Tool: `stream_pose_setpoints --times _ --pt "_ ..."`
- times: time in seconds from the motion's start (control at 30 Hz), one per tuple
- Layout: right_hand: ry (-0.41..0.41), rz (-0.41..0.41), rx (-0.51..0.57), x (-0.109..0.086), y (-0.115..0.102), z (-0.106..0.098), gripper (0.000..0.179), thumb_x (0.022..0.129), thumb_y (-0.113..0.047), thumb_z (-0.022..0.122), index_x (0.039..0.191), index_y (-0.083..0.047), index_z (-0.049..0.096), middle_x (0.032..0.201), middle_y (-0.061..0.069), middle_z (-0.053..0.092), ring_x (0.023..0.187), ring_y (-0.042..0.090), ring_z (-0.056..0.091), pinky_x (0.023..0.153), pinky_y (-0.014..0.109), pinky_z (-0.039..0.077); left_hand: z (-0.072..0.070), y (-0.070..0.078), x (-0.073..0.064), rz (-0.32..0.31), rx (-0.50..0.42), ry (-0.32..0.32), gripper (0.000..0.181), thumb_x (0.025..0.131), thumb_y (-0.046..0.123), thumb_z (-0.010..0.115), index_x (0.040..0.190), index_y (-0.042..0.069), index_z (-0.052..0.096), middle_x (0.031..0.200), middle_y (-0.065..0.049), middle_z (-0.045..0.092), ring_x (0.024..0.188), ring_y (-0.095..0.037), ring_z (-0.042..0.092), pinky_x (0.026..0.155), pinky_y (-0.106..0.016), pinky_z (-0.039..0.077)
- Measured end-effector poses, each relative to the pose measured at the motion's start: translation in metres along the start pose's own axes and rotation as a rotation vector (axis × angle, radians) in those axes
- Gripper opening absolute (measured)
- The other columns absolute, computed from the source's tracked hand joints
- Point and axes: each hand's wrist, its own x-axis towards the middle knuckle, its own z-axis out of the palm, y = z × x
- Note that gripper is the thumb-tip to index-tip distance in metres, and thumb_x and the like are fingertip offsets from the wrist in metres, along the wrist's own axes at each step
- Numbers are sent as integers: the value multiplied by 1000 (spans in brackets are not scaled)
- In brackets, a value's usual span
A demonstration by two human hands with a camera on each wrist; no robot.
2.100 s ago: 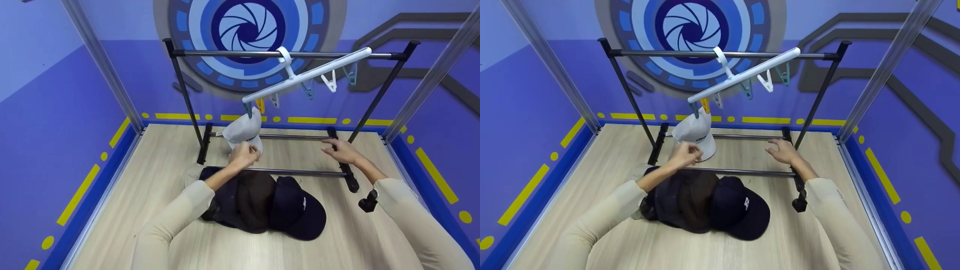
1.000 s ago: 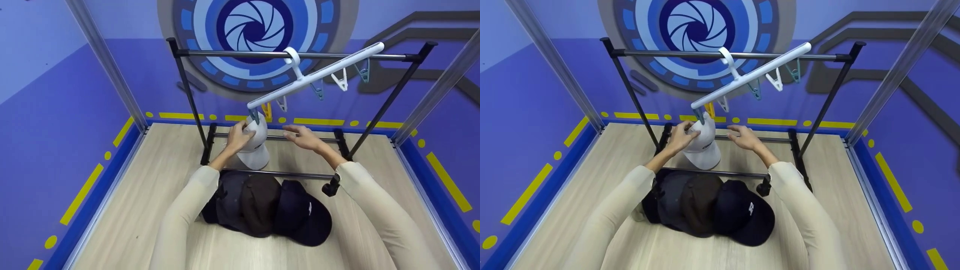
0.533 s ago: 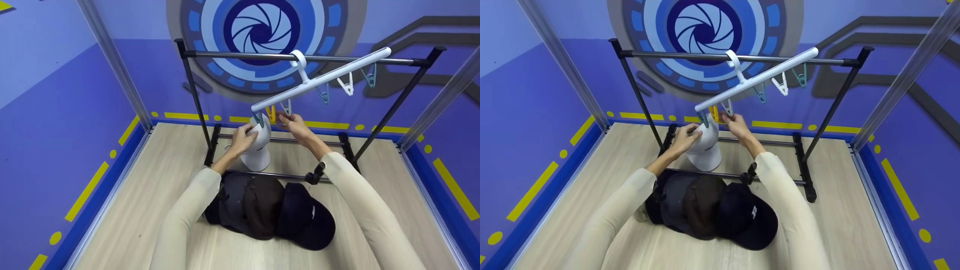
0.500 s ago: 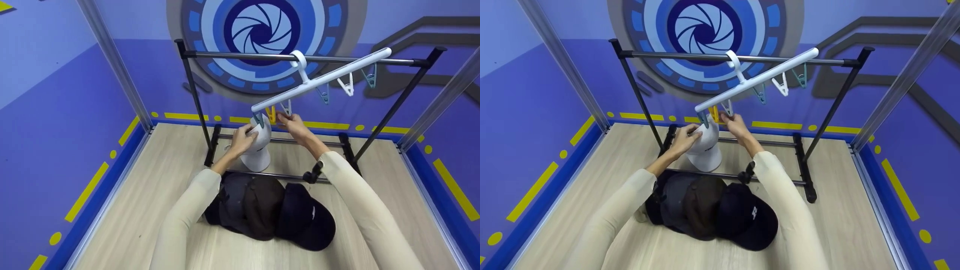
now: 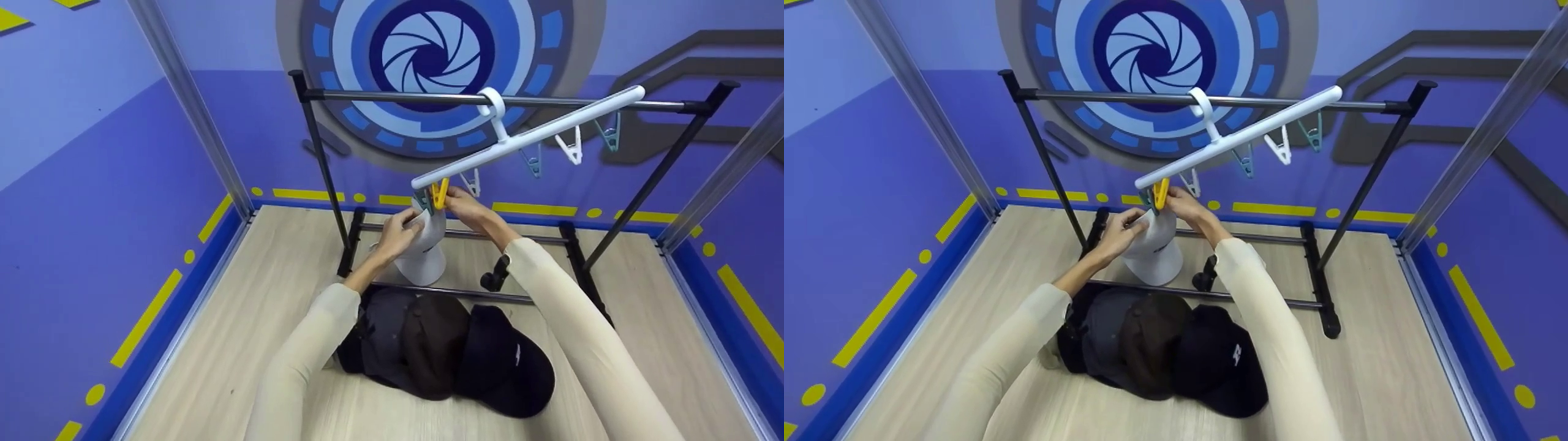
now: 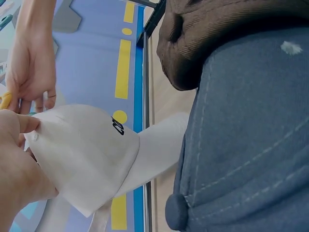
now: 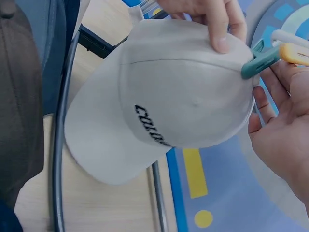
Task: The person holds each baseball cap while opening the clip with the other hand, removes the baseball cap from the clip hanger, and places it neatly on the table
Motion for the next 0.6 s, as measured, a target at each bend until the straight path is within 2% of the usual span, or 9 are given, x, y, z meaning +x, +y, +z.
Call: stream_pose_setpoints --times 0.1,0.2,0.37,0.5,0.6 --pt "-21 -47 11 3 -2 1 23 111 -20 40 98 -11 58 102 -4 58 116 16 51 119 45 30 0 1 -2 -2 0 5 18 96 5 61 110 0 72 110 -15 74 104 -22 66 95 -31 50" --pt "-32 -62 22 4 -2 2 28 110 -22 43 85 -18 54 90 -8 52 107 12 49 114 41 30 1 1 -3 -4 22 8 19 96 7 62 111 0 73 110 -15 74 104 -24 66 94 -32 50" --pt "-31 -55 28 2 -2 5 25 110 -23 44 87 -16 51 92 -6 48 112 15 43 113 39 27 4 1 -4 1 66 22 19 96 8 64 110 0 73 108 -16 75 103 -26 67 95 -34 51" --pt "-16 -44 48 1 -1 5 20 110 -21 44 96 -13 55 104 -4 53 119 16 42 117 39 26 6 2 -4 -8 76 26 19 96 8 65 111 0 73 109 -15 75 105 -26 68 97 -36 52" --pt "13 -38 74 1 -1 4 17 109 -18 46 98 -12 57 109 -5 56 118 14 45 116 38 28 7 4 -4 -22 74 21 20 97 9 65 112 1 73 111 -15 75 106 -25 68 97 -35 52"
